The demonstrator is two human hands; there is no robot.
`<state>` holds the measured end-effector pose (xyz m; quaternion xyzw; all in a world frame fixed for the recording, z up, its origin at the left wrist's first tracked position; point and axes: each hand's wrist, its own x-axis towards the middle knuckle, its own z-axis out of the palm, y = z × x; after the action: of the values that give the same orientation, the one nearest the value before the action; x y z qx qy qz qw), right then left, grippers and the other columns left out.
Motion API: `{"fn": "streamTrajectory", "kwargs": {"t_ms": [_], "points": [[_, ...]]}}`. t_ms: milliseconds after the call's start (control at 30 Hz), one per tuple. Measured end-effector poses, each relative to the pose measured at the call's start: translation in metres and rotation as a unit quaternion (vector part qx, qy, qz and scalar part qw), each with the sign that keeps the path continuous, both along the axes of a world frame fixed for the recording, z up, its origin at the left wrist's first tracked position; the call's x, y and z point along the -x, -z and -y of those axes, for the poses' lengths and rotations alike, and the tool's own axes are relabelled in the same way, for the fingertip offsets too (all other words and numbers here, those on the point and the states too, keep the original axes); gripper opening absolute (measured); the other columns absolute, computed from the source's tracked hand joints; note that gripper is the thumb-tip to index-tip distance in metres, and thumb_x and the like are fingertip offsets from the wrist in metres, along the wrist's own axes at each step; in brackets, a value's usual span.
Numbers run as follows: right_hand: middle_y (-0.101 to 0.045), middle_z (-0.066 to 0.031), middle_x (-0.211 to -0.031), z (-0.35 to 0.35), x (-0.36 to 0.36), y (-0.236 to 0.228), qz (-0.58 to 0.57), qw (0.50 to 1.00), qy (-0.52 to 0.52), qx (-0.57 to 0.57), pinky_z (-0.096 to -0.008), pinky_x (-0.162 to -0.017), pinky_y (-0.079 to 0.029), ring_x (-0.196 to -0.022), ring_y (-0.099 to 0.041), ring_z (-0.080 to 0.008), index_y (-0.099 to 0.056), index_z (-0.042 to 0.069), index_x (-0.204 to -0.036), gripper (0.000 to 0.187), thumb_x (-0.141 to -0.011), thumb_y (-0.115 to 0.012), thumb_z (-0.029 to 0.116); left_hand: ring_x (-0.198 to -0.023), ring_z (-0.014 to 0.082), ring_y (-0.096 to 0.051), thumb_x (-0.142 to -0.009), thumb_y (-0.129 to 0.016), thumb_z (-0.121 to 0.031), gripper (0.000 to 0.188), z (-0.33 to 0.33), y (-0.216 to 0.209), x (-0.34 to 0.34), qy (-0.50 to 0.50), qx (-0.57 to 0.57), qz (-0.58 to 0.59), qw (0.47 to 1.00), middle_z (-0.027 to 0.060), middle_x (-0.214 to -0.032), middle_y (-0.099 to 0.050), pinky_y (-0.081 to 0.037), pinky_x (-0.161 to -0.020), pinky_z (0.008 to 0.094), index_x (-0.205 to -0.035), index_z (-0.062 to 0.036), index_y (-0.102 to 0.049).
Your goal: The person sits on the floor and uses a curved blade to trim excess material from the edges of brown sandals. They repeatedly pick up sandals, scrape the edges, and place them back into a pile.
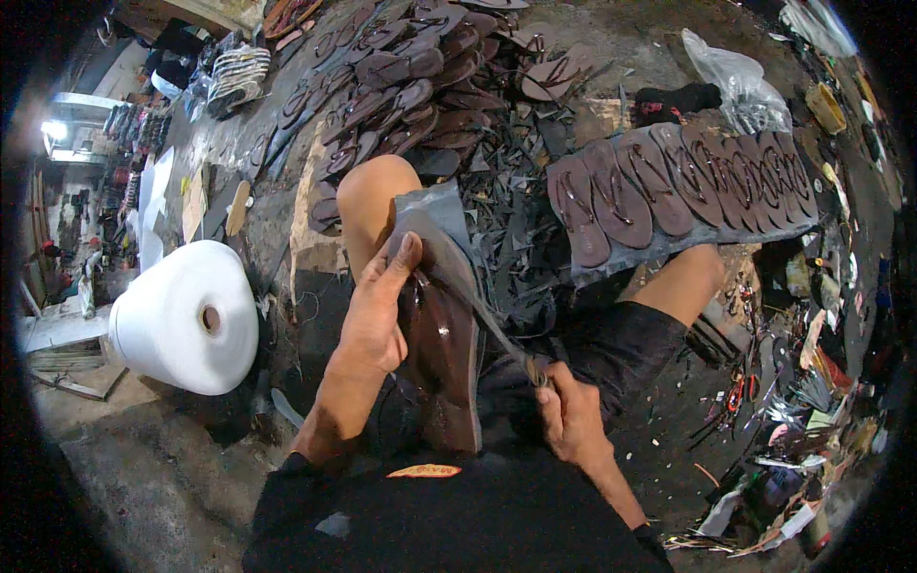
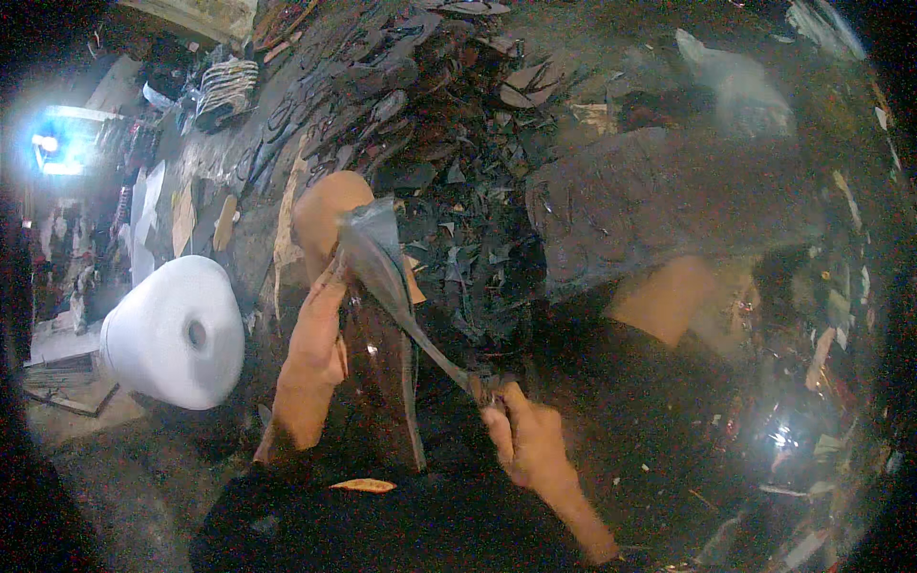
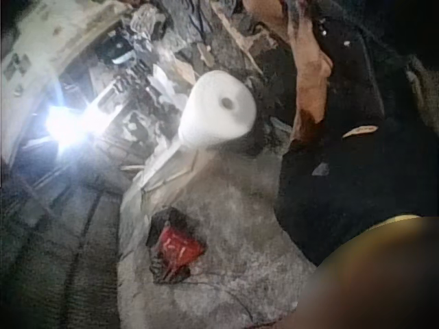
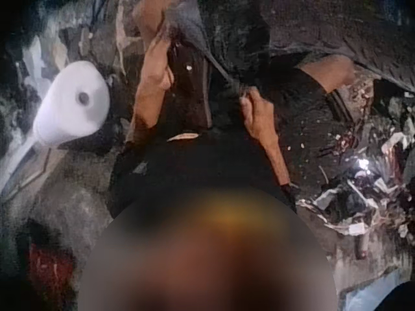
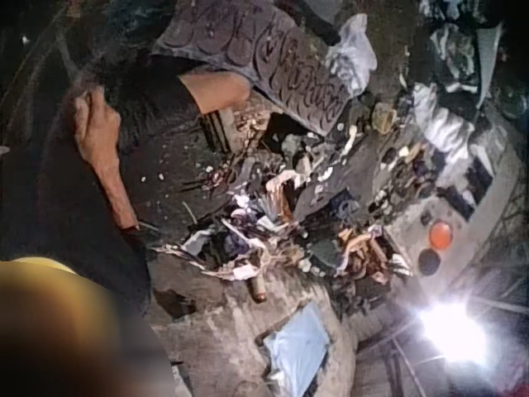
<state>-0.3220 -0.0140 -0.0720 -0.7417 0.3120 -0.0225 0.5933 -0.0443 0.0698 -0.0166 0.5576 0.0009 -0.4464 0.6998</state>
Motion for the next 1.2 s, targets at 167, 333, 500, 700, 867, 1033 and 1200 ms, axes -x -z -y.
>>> {"fn": "streamTrajectory", "kwargs": {"t_ms": [167,333,500,700,867,1033,1200], "points": [[-0.054,-0.0100,-0.067,-0.003,0.011,0.001,0.100,0.991,0.090,-0.011,-0.0359,-0.058,-0.041,-0.060,-0.055,-0.0215,-0.058,0.002,-0.102,0.039,-0.111,-0.041,0.035,-0.094,0.0256,-0.075,-0.104,-0.061,-0.049,0.047,0.010,0.004,0.008,-0.059,-0.039,-0.060,0.996,0.0124,-0.116,-0.074,-0.064,-0.079,0.0455,-0.128,-0.0085,-0.066],[-0.050,0.0015,-0.073,0.035,-0.010,0.002,0.119,0.964,0.239,-0.009,-0.0266,-0.056,-0.036,-0.064,-0.044,-0.0084,-0.059,0.004,-0.101,0.048,-0.114,-0.036,0.045,-0.088,0.0256,-0.072,-0.093,-0.074,-0.052,0.060,-0.005,-0.018,0.074,0.110,0.103,-0.237,0.960,0.0097,-0.107,-0.072,-0.061,-0.079,0.0440,-0.131,-0.0061,-0.063],[-0.049,0.0008,-0.069,0.064,-0.043,-0.008,0.172,0.951,0.256,-0.007,-0.0252,-0.055,-0.033,-0.061,-0.043,-0.0072,-0.061,0.003,-0.103,0.050,-0.113,-0.040,0.047,-0.066,0.0158,-0.064,-0.098,-0.071,-0.040,0.037,0.000,0.007,0.065,0.103,-0.096,0.046,0.989,0.0051,-0.084,-0.066,-0.053,-0.060,0.0328,-0.109,-0.0056,-0.063],[-0.061,-0.0231,-0.074,0.048,-0.050,-0.002,0.067,0.996,0.017,0.056,-0.0504,-0.059,-0.046,-0.067,-0.061,-0.0475,-0.057,0.006,-0.108,0.020,-0.105,-0.058,0.026,-0.060,0.0145,-0.064,-0.103,-0.065,-0.035,0.028,0.008,0.047,0.029,-0.019,-0.016,0.102,0.994,0.0045,-0.078,-0.067,-0.052,-0.053,0.0293,-0.105,-0.0071,-0.063],[-0.066,-0.0240,-0.079,0.035,-0.079,0.048,0.065,0.986,0.022,0.149,-0.0545,-0.062,-0.048,-0.073,-0.065,-0.0488,-0.055,0.008,-0.111,0.028,-0.103,-0.064,0.033,-0.064,0.0183,-0.066,-0.102,-0.067,-0.030,0.031,0.008,0.050,0.034,-0.030,-0.063,0.120,0.990,0.0075,-0.086,-0.069,-0.057,-0.059,0.0330,-0.121,-0.0072,-0.059],[-0.066,-0.0252,-0.081,0.100,-0.165,0.062,0.069,0.978,0.112,0.164,-0.0525,-0.063,-0.049,-0.073,-0.065,-0.0475,-0.060,0.005,-0.106,0.034,-0.105,-0.058,0.038,-0.071,0.0196,-0.067,-0.098,-0.071,-0.028,0.034,0.003,0.046,0.035,0.015,-0.096,0.131,0.987,0.0068,-0.090,-0.068,-0.058,-0.064,0.0353,-0.125,-0.0086,-0.059],[-0.064,-0.0118,-0.078,0.172,-0.214,0.049,0.179,0.975,0.129,-0.020,-0.0380,-0.067,-0.048,-0.069,-0.060,-0.0220,-0.066,0.000,-0.100,0.048,-0.112,-0.042,0.040,-0.101,0.0168,-0.064,-0.094,-0.076,-0.027,0.056,-0.008,0.038,0.040,0.099,-0.047,0.161,0.981,0.0051,-0.112,-0.068,-0.053,-0.091,0.0328,-0.141,-0.0064,-0.053]]}}
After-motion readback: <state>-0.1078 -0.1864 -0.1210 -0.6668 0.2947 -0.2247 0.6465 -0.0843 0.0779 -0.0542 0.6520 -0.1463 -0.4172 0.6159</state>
